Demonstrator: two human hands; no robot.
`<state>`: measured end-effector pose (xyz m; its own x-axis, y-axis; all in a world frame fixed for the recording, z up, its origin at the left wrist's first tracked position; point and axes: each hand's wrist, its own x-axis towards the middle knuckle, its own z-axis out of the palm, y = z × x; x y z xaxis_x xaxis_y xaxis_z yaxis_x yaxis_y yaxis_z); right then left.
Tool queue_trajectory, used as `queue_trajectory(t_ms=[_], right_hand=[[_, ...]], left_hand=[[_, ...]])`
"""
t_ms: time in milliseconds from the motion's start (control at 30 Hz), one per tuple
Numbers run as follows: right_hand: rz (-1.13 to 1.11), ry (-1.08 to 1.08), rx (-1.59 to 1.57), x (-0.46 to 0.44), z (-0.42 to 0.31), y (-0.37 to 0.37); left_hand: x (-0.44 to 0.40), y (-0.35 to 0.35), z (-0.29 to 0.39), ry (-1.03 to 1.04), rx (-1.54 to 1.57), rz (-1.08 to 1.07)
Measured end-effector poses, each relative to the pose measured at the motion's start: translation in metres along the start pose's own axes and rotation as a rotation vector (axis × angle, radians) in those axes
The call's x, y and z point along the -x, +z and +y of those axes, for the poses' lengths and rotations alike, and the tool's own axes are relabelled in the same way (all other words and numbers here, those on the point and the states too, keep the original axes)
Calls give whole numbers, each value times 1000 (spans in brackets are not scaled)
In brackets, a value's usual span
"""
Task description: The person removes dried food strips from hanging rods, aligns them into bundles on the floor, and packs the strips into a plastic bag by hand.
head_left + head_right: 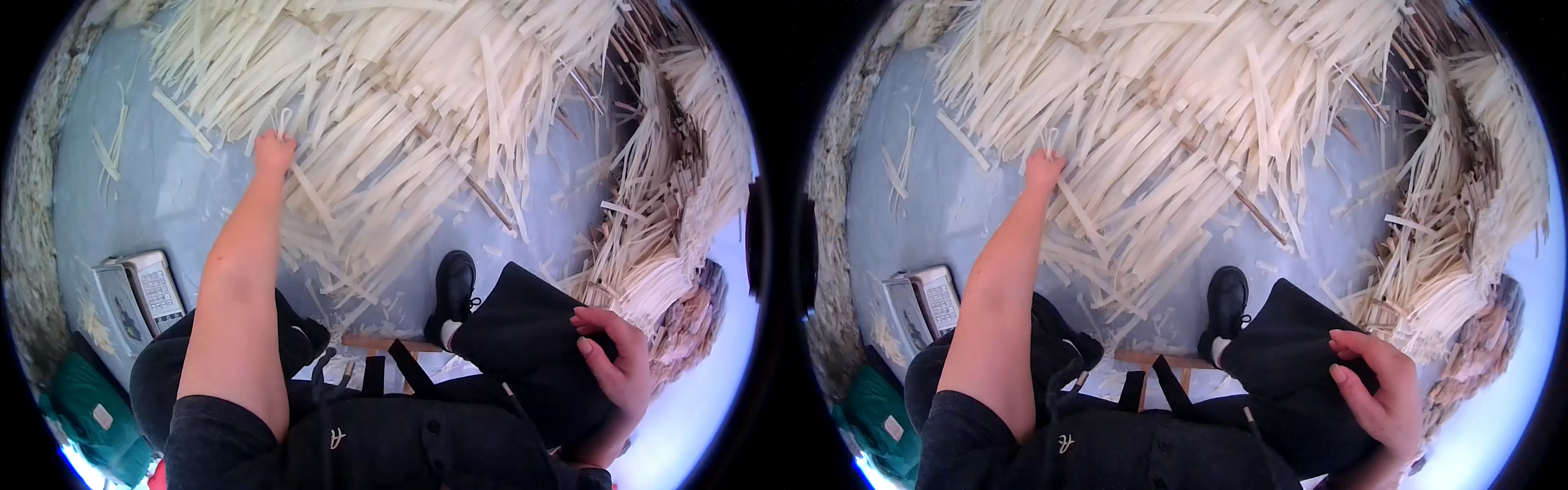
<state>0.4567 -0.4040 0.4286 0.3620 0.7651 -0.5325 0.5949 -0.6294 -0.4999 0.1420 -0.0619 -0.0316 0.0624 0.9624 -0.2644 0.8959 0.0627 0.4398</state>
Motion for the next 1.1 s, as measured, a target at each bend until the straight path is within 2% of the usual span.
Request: queue_trajectory(t_ms=[133,233,300,400,467,500,567,633,700,767,833,900,933,967,1000,1033,1067,1100], right_hand=[[16,-55,45,9,5,0],[22,-104,64,18,8,1],[36,-126,79,26,8,0],[69,-167,84,43,15,-5],[11,-314,100,51,21,-10],[43,-295,109,55,23,-11],[45,-415,162,70,32,-11],[204,-432,-20,83,26,-9],[481,-551,-128,87,21,-2],[686,-685,-229,89,18,6],[793,-799,-297,97,24,6],[374,-910,-252,102,29,8],[170,-822,-248,107,26,6],[143,-866,-254,110,23,10],[213,-895,-239,108,19,17],[279,-927,-222,107,14,22],[259,-975,-201,107,12,25],[214,-1023,-210,109,8,28]], left_hand=[[-19,-23,-15,-55,130,23],[-24,-78,9,-43,214,70],[-20,-109,36,-69,455,21],[21,-163,89,125,422,-10],[50,-191,124,250,379,16],[69,-204,139,315,391,32],[133,-235,203,537,263,25],[183,-240,223,773,207,-44],[231,-231,239,1080,5,63],[300,-235,266,1180,-54,-74],[350,-237,279,1260,-122,-248],[387,-240,282,1329,-19,-310],[397,-242,280,1326,21,-370],[405,-245,274,1307,61,-421],[415,-249,270,1256,37,-384],[425,-253,267,1266,150,-435],[433,-258,262,1276,266,-480],[437,-261,255,1227,253,-439]])
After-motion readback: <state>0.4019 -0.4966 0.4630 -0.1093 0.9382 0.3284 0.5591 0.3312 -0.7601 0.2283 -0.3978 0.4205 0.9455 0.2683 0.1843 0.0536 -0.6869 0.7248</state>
